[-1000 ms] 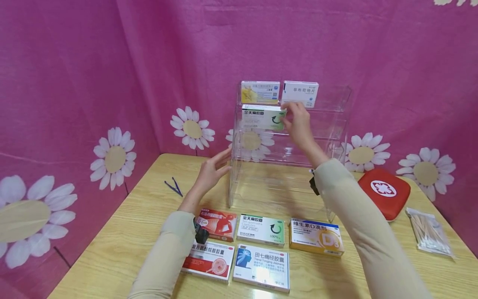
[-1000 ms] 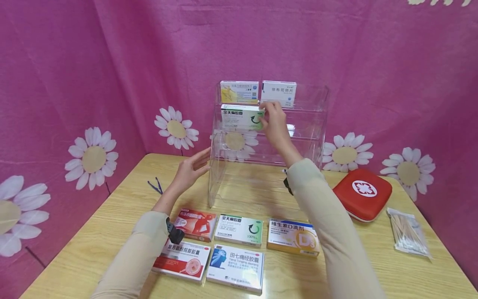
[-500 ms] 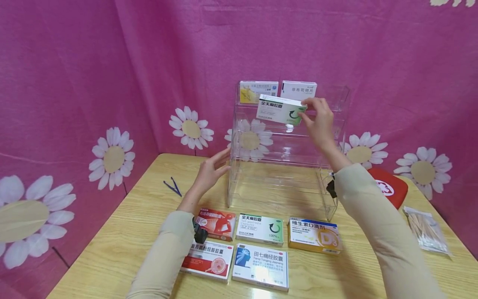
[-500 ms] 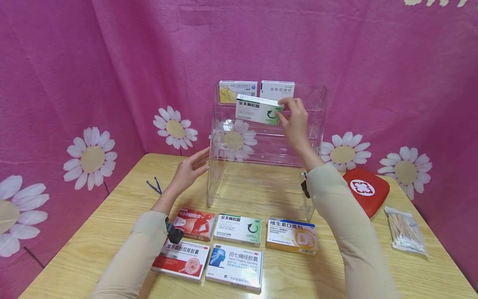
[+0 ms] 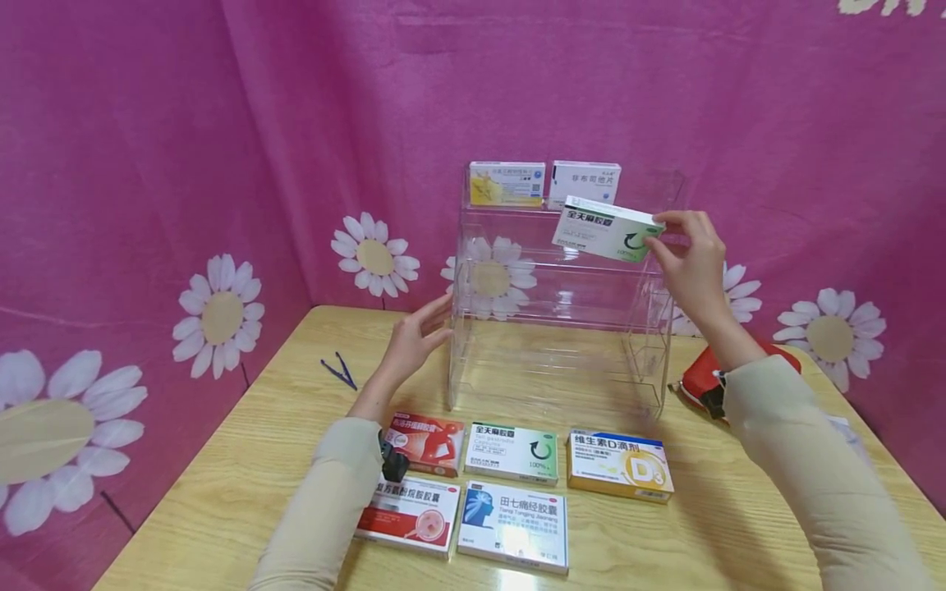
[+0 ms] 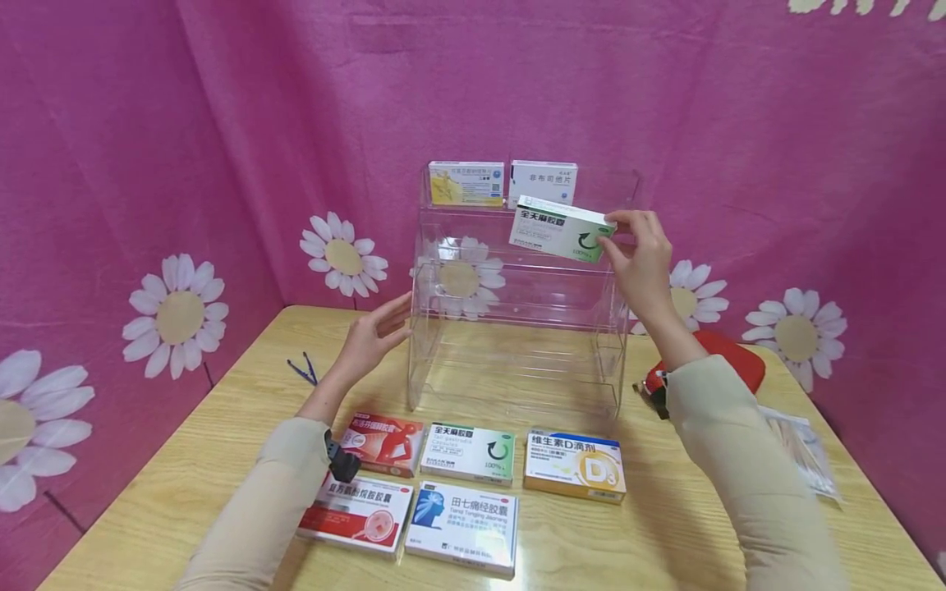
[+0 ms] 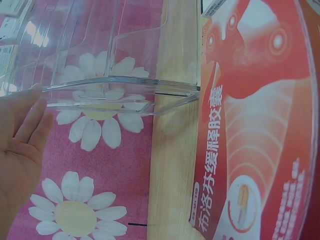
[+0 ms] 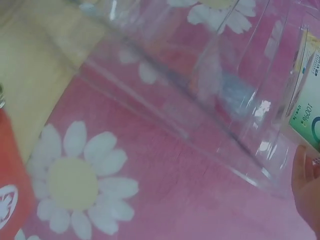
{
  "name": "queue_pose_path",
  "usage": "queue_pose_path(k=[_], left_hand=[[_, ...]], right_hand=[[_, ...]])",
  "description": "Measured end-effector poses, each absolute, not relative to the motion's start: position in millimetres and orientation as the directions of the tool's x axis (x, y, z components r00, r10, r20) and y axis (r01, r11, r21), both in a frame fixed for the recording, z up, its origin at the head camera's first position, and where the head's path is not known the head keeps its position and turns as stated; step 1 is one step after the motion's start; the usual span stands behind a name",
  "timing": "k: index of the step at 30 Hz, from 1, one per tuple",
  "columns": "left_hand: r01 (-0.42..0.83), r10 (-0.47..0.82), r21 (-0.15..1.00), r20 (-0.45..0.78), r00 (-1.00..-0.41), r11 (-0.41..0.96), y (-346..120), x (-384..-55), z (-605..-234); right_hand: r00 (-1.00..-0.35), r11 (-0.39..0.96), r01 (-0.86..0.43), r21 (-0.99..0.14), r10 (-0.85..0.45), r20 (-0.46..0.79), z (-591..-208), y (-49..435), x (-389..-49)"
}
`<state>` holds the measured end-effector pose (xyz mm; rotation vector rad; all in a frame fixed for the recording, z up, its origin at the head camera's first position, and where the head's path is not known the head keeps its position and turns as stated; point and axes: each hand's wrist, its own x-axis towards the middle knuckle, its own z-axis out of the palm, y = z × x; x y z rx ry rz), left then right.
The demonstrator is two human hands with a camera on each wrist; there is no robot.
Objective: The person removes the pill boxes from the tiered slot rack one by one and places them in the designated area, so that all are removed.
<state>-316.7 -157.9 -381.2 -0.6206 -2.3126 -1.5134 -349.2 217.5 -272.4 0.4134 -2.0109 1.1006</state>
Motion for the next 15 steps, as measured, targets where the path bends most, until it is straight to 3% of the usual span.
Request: queue_pose_path(k=[5, 15], left_hand=[[0.547, 0.187, 0.766, 0.515, -0.837, 0.337, -158, -315, -382], [0.477, 0.184, 0.8, 0.44, -0.879, 0.365, -156, -316, -379]], right_hand=[[-0.645, 0.566, -0.586, -0.58, 0.108, 0.757, -277, 239, -331], [-0.67, 0.607, -0.561, -0.563, 0.067, 0.74, -300, 279, -286]])
